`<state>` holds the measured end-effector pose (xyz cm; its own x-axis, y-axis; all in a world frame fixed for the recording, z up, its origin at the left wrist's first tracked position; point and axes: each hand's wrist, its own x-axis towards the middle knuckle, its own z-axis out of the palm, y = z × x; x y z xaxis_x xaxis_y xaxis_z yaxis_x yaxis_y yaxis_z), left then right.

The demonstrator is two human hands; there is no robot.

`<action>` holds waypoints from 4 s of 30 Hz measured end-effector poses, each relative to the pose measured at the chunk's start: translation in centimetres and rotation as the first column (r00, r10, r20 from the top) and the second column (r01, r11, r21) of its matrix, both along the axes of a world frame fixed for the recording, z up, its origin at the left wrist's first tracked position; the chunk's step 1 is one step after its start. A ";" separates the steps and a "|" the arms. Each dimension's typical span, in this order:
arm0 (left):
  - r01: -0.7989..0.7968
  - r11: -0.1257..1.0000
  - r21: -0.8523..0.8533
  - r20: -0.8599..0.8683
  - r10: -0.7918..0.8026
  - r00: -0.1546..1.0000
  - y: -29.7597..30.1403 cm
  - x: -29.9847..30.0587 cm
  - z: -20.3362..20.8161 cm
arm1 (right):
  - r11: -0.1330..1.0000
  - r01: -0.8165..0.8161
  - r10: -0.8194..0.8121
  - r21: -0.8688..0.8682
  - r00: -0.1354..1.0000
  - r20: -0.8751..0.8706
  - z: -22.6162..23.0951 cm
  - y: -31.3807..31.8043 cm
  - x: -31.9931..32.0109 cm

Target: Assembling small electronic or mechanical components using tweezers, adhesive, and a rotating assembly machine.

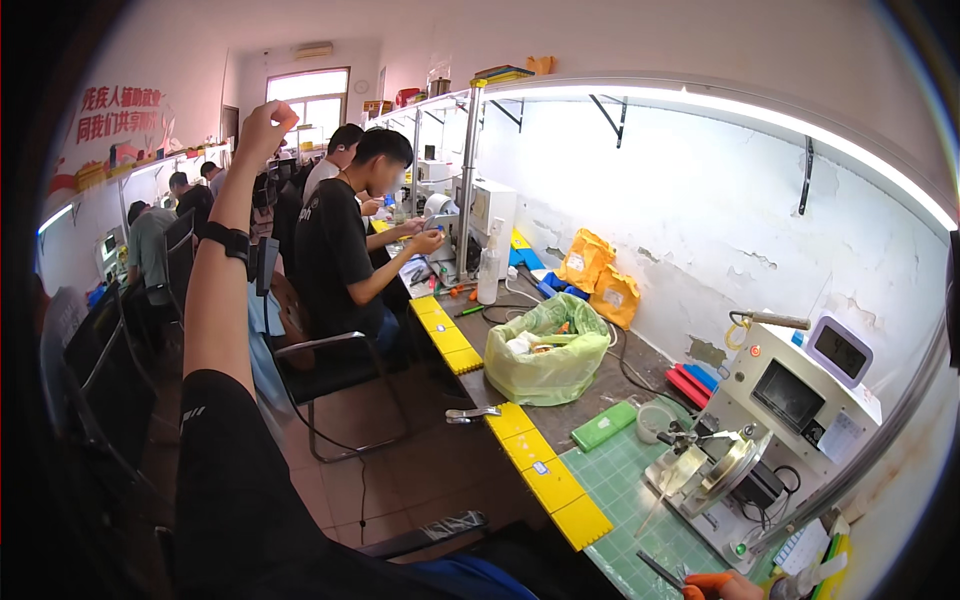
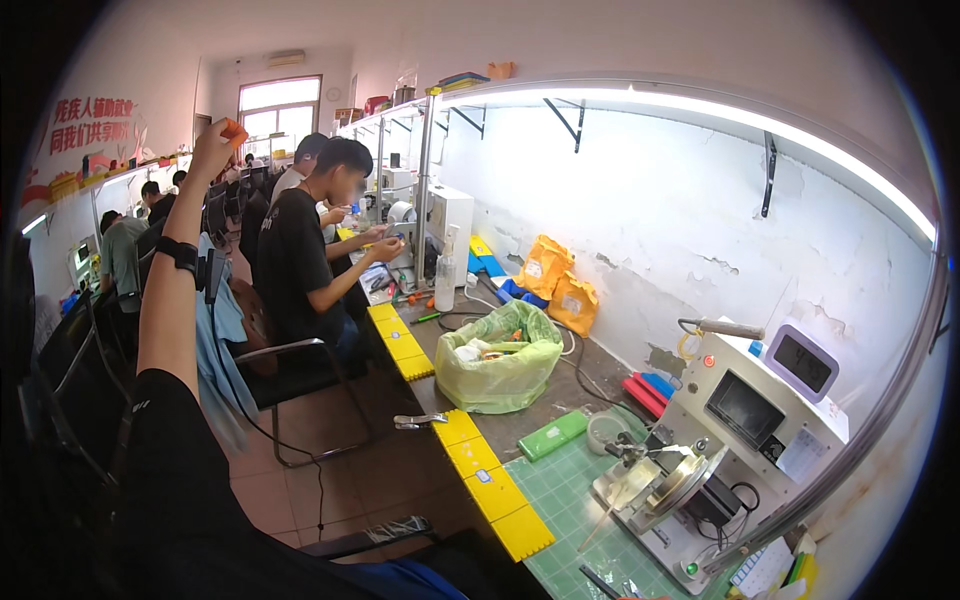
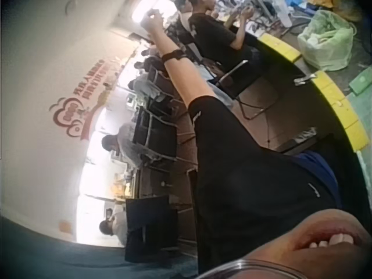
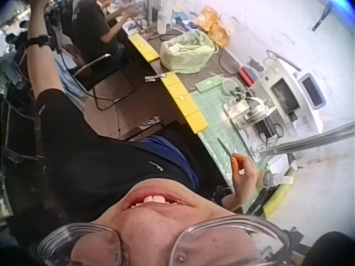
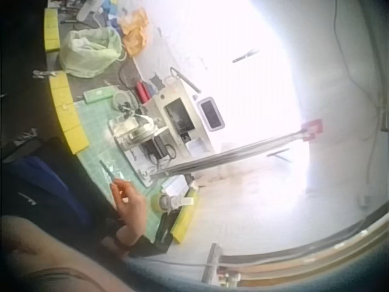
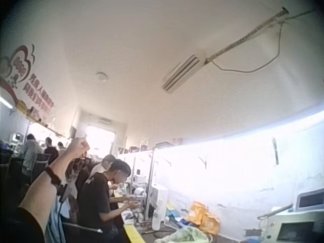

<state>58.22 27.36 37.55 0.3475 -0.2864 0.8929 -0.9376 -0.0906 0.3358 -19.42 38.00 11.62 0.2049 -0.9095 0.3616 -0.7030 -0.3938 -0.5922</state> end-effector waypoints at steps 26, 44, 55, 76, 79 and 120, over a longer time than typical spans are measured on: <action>0.603 0.742 0.292 0.131 -0.656 0.744 -3.2 -32.3 -11.1 | 0.990 0.080 -0.082 -0.115 0.996 -0.018 -2.4 -1.2 0.0; 0.892 -0.407 0.196 -0.546 -0.801 -0.245 -4.0 -56.7 -30.9 | 0.989 -0.137 0.146 -0.049 0.940 0.308 -5.1 -5.8 -2.4; 0.843 -0.499 0.201 -0.493 -0.795 -0.354 -5.4 -55.7 -31.8 | 0.987 -0.130 0.045 0.093 0.785 0.618 -6.0 -6.1 -0.8; 0.864 -0.501 0.047 -0.614 -0.697 -0.370 -4.1 -56.1 -32.5 | 0.984 -0.114 0.174 -0.138 0.789 0.589 -6.6 -6.3 -0.7; 0.866 -0.495 0.067 -0.593 -0.718 -0.364 -4.1 -56.0 -32.2 | 0.976 -0.129 0.210 -0.175 0.772 0.600 -6.9 -6.6 -0.2; 0.872 -0.488 -0.029 -0.547 -0.722 -0.423 -3.6 -56.5 -32.8 | 0.996 -0.093 0.083 0.013 0.939 0.335 -5.4 -5.4 0.2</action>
<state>1.72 23.77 4.79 -0.6167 -0.5483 0.5649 0.2345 0.5570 0.7967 -19.26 32.65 6.20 0.1564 -0.9041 0.3976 -0.4266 -0.4249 -0.7984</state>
